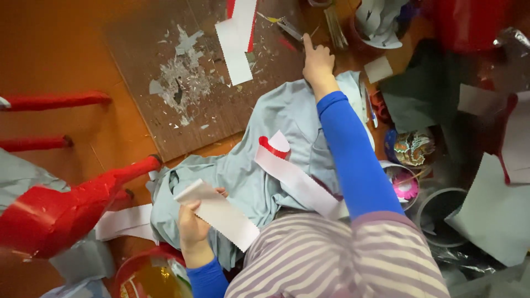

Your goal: Cutting paper and attaching colored foil to a traditional paper structure or effigy.

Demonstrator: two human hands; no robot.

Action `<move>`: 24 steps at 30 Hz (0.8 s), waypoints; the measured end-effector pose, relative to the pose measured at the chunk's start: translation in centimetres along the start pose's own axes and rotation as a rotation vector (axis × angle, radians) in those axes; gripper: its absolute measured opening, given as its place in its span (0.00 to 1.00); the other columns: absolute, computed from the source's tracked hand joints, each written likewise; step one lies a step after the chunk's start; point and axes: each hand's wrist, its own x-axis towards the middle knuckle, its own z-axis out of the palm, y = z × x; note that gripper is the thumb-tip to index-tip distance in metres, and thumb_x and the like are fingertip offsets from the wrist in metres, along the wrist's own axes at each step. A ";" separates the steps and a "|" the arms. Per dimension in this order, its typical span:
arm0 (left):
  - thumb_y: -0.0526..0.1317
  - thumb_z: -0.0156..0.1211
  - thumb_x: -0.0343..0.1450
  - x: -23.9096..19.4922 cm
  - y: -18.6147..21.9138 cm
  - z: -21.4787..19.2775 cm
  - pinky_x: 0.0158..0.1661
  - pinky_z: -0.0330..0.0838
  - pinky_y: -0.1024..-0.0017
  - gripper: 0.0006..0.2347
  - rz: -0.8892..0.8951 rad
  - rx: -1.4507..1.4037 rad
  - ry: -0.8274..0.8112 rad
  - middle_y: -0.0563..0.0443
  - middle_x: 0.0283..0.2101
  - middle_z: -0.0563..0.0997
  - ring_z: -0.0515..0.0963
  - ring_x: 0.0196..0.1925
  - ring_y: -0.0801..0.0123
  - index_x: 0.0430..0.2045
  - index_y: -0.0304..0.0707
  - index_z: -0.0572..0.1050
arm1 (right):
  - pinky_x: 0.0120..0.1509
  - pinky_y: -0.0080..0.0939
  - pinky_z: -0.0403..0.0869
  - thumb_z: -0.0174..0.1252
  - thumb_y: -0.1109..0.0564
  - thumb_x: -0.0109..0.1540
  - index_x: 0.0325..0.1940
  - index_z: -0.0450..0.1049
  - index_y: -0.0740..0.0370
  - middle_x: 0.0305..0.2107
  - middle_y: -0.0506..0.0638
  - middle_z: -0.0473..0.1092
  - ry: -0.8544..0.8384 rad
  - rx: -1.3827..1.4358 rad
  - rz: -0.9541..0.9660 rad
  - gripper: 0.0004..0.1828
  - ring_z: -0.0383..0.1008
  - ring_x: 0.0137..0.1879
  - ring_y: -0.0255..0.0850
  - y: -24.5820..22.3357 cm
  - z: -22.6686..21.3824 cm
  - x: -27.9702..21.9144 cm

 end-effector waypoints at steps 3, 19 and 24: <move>0.32 0.59 0.76 -0.2 -1.2 -3.2 0.68 0.71 0.45 0.06 0.191 -0.101 -0.285 0.37 0.44 0.77 0.78 0.55 0.45 0.38 0.28 0.68 | 0.52 0.64 0.70 0.63 0.61 0.52 0.77 0.47 0.46 0.47 0.65 0.70 0.081 0.118 -0.032 0.52 0.70 0.54 0.63 0.9 0.3 0.2; 0.21 0.58 0.70 -1.3 4.5 2.6 0.62 0.70 0.69 0.26 0.545 0.161 0.047 0.50 0.56 0.77 0.77 0.59 0.69 0.66 0.34 0.65 | 0.54 0.37 0.73 0.75 0.40 0.54 0.71 0.63 0.65 0.44 0.47 0.72 -1.022 1.252 -0.895 0.49 0.71 0.49 0.36 -8.3 -16.1 -30.4; 0.23 0.60 0.72 -3.3 5.1 3.0 0.59 0.71 0.73 0.29 0.527 0.146 -0.027 0.53 0.54 0.77 0.77 0.56 0.73 0.70 0.35 0.62 | 0.57 0.39 0.71 0.75 0.39 0.53 0.74 0.60 0.64 0.47 0.49 0.71 -1.133 1.235 -0.920 0.53 0.70 0.52 0.37 -10.0 -16.1 -31.8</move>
